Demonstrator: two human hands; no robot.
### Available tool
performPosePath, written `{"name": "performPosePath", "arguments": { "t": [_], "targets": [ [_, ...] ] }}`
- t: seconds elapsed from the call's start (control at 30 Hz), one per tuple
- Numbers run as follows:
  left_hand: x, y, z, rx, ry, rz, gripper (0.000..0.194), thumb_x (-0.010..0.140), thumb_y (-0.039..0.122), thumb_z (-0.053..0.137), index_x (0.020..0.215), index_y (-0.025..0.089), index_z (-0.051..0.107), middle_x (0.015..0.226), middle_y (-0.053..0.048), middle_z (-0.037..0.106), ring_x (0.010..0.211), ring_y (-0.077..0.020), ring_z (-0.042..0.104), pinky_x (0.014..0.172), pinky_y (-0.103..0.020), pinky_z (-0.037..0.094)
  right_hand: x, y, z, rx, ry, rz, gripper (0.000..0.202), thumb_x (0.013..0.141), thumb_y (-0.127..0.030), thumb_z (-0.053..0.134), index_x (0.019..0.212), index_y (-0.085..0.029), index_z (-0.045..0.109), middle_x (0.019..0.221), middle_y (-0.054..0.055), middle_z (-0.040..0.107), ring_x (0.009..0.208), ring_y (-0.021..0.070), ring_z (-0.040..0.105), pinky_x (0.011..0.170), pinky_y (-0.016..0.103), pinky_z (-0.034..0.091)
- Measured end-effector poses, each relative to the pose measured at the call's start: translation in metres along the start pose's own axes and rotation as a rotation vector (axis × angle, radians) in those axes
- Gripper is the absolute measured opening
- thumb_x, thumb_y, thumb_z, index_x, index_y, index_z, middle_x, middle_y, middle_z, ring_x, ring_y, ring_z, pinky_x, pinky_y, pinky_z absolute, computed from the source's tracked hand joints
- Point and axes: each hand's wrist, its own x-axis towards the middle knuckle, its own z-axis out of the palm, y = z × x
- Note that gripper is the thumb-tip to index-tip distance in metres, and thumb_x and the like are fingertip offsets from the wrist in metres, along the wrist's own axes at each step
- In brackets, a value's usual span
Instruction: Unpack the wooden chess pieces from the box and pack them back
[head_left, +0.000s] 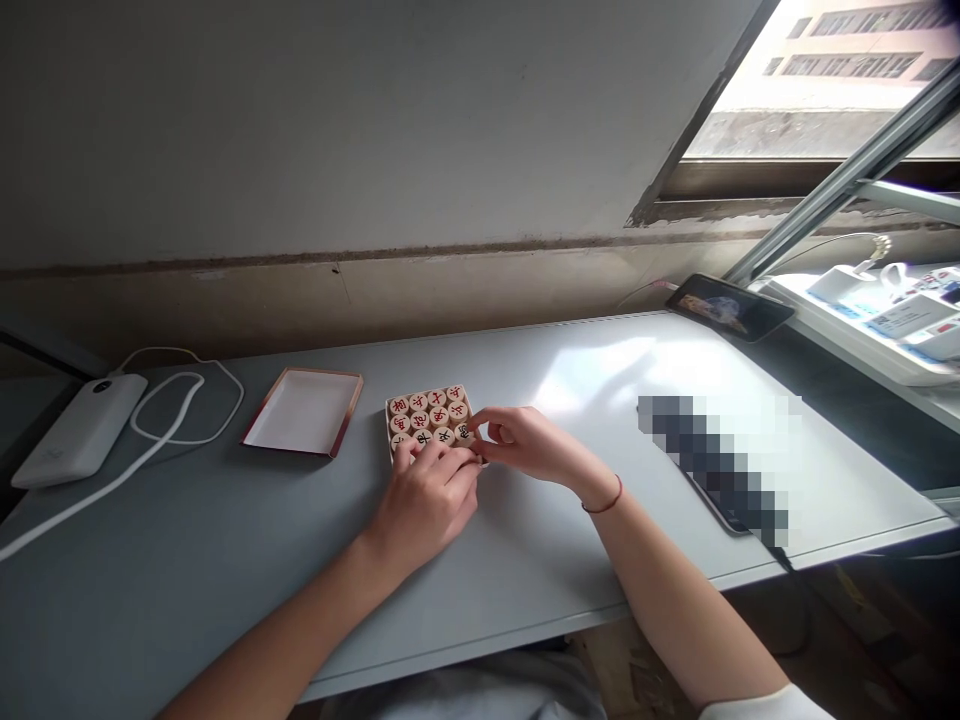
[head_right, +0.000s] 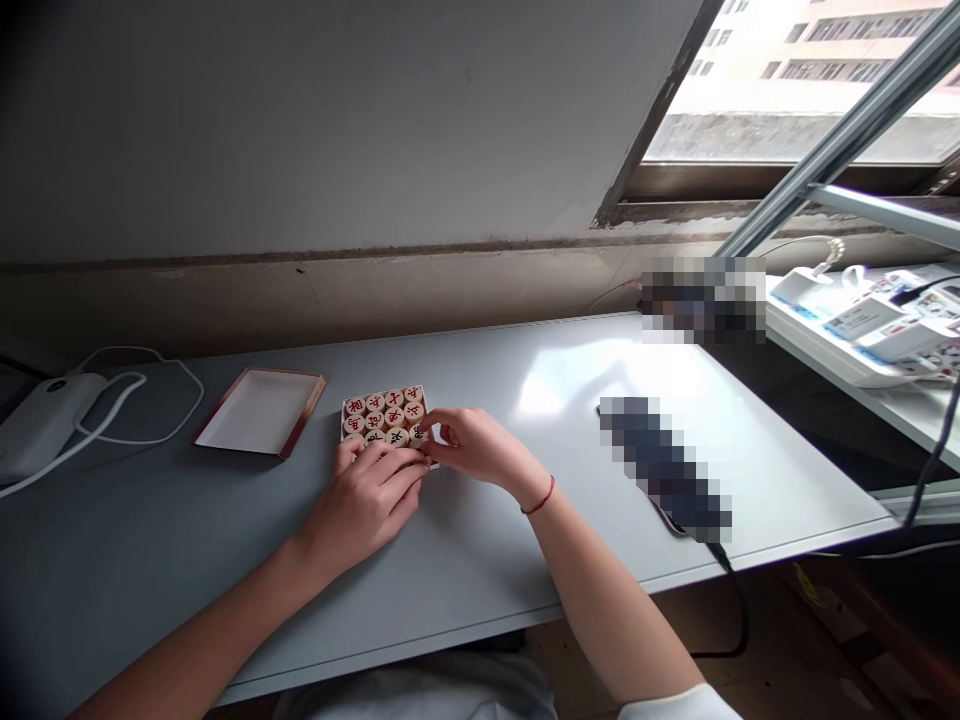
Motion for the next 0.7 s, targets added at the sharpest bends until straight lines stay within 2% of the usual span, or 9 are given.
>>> {"name": "performPosePath", "arguments": {
  "t": [0.17, 0.33, 0.57, 0.7],
  "targets": [
    [-0.001, 0.000, -0.001, -0.023, -0.002, -0.008, 0.023, 0.089, 0.014, 0.049, 0.103, 0.021, 0.065, 0.099, -0.003, 0.071, 0.085, -0.0178, 0.057, 0.081, -0.038, 0.033, 0.004, -0.001, 0.005, -0.003, 0.043, -0.027, 0.017, 0.085, -0.029, 0.049, 0.078, -0.020, 0.062, 0.059, -0.004, 0.048, 0.052, 0.0086, 0.034, 0.049, 0.021, 0.029],
    [-0.001, 0.000, 0.000, -0.029, 0.002, -0.014, 0.022, 0.088, 0.014, 0.048, 0.101, 0.020, 0.065, 0.097, -0.002, 0.071, 0.084, -0.0170, 0.057, 0.081, -0.038, 0.032, 0.009, 0.003, 0.017, -0.032, 0.149, -0.025, 0.022, 0.089, -0.029, 0.045, 0.074, -0.020, 0.057, 0.058, -0.003, 0.051, 0.051, 0.0091, 0.036, 0.049, 0.022, 0.030],
    [-0.002, 0.001, 0.000, -0.036, -0.026, -0.030, 0.020, 0.088, 0.012, 0.049, 0.095, 0.021, 0.066, 0.097, -0.003, 0.069, 0.083, -0.0162, 0.058, 0.082, -0.037, 0.032, 0.012, 0.008, 0.023, -0.083, 0.262, -0.007, 0.013, 0.091, -0.026, 0.044, 0.085, -0.021, 0.054, 0.065, -0.002, 0.057, 0.049, 0.0085, 0.041, 0.049, 0.021, 0.031],
    [-0.002, 0.002, 0.001, -0.017, -0.023, -0.031, 0.017, 0.087, 0.013, 0.050, 0.090, 0.021, 0.065, 0.098, -0.002, 0.068, 0.083, -0.0165, 0.058, 0.082, -0.037, 0.032, 0.012, 0.006, 0.025, -0.079, 0.265, -0.005, 0.015, 0.092, -0.031, 0.043, 0.087, -0.021, 0.053, 0.061, -0.003, 0.054, 0.047, 0.0086, 0.040, 0.048, 0.021, 0.029]
  ]
}}
